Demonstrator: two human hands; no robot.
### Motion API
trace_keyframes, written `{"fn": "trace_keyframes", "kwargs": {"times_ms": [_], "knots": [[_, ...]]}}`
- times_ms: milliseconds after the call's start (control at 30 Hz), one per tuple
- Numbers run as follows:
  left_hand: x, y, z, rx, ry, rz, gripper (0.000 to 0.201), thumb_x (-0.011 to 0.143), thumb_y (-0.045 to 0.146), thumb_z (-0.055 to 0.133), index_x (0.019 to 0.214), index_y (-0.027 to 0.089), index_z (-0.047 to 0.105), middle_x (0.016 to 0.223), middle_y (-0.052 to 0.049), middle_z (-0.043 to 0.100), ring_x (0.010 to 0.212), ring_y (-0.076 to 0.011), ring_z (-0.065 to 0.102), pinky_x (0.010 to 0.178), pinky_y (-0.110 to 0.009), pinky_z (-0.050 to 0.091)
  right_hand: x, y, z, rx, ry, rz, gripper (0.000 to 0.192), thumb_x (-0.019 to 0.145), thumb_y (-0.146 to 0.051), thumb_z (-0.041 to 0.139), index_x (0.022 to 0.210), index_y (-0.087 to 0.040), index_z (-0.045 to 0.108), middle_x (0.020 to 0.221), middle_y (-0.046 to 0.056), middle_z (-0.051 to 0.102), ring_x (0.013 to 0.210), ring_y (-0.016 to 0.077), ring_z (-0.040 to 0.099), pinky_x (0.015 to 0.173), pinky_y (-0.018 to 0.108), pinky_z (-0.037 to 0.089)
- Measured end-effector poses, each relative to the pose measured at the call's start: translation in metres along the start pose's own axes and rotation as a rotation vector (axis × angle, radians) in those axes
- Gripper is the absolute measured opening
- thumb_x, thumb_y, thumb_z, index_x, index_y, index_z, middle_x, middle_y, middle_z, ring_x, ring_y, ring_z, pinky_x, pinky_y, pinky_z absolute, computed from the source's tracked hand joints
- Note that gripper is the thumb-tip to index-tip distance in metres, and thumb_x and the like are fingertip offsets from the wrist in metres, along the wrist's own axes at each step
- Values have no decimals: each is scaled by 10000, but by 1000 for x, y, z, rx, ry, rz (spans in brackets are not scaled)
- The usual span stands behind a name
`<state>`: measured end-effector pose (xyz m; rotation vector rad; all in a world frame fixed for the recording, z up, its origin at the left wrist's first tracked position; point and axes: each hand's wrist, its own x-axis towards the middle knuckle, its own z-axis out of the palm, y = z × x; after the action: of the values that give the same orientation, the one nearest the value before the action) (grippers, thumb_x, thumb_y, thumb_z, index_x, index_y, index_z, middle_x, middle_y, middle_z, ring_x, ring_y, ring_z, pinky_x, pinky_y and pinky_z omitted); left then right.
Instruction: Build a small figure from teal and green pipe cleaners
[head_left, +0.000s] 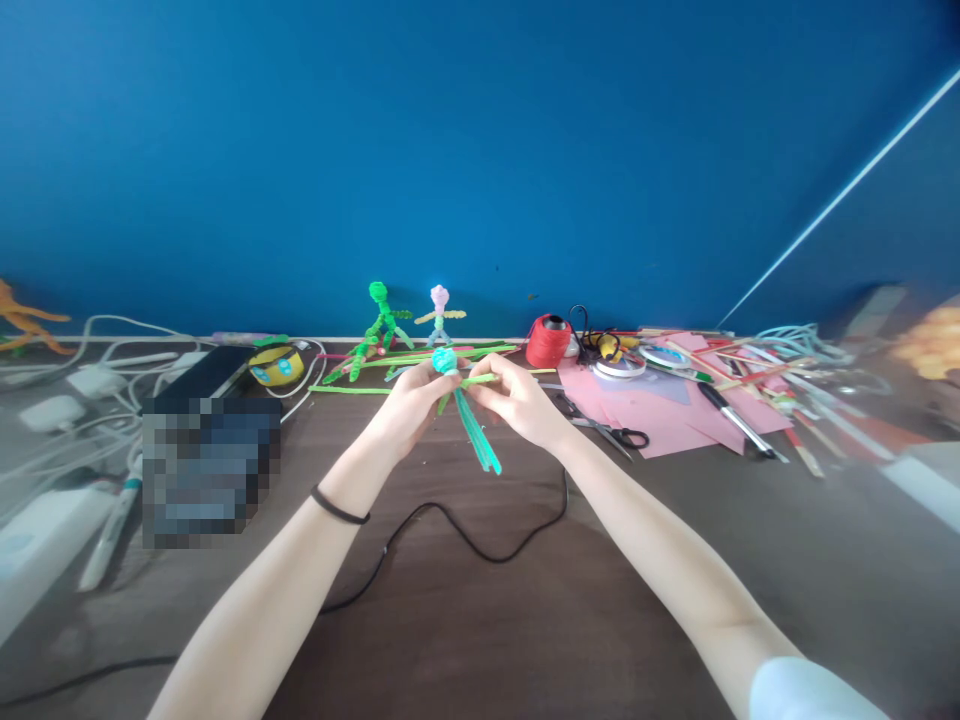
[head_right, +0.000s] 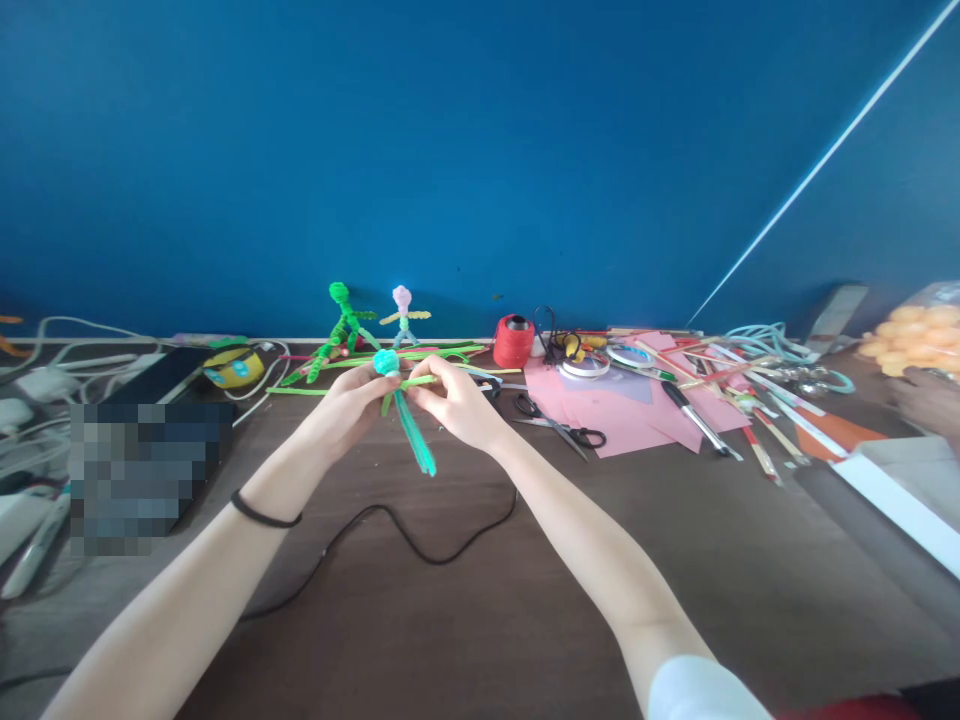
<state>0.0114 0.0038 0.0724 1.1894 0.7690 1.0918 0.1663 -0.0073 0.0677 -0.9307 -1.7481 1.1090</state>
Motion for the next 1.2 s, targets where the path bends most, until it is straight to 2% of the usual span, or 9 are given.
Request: {"fn": "trace_keyframes", "kwargs": {"times_ms": [200, 433, 533, 667, 900, 1067, 1200], "knots": [[-1, 3, -3, -19, -62, -37, 242, 688, 213, 640, 914, 131, 610, 801, -25, 613, 799, -140, 556, 752, -257, 399, -3, -3, -2, -38, -21, -41, 120, 811, -289, 518, 798, -200, 438, 646, -39, 447, 505, 81, 404, 486, 218, 331], [0, 4, -8, 33, 14, -123, 272, 625, 257, 709, 853, 140, 616, 674, 3, 560, 596, -94, 502, 550, -230, 359, -2, -1, -5, -108, -15, -112, 96, 811, -271, 508, 776, -192, 466, 692, -27, 457, 539, 85, 389, 513, 223, 319], [1, 2, -8, 63, 52, -122, 265, 596, 265, 727, 784, 136, 592, 682, 3, 561, 605, -97, 514, 526, -222, 352, -2, 1, -5, -132, -11, -110, 95, 810, -274, 508, 780, -190, 473, 698, -25, 460, 552, 89, 402, 525, 224, 327], [2, 3, -9, 135, 52, -79, 303, 581, 264, 735, 817, 142, 588, 726, -5, 587, 634, -115, 537, 545, -230, 377, -1, 2, -7, -175, -16, -96, 102, 806, -287, 515, 797, -186, 499, 704, -18, 478, 566, 94, 420, 539, 228, 342], [-3, 13, -9, 275, -61, -84, 284, 592, 223, 724, 847, 150, 623, 773, -26, 623, 738, -155, 571, 652, -263, 418, -2, -3, -17, -285, -133, -121, 79, 795, -252, 535, 797, -175, 548, 712, -3, 526, 600, 104, 447, 570, 241, 363], [-5, 17, -10, 279, -138, -124, 270, 574, 235, 732, 816, 155, 642, 710, -23, 612, 678, -157, 550, 576, -258, 398, -1, -2, -22, -304, -213, -156, 35, 784, -206, 545, 801, -184, 566, 805, 17, 574, 718, 137, 519, 641, 268, 409], [-6, 17, -12, 323, -220, -122, 236, 581, 227, 722, 796, 159, 651, 718, -23, 617, 671, -147, 548, 570, -245, 403, -1, 2, -22, -228, -262, -94, 59, 777, -161, 533, 825, -186, 556, 851, 22, 591, 778, 147, 558, 714, 294, 447]]}}
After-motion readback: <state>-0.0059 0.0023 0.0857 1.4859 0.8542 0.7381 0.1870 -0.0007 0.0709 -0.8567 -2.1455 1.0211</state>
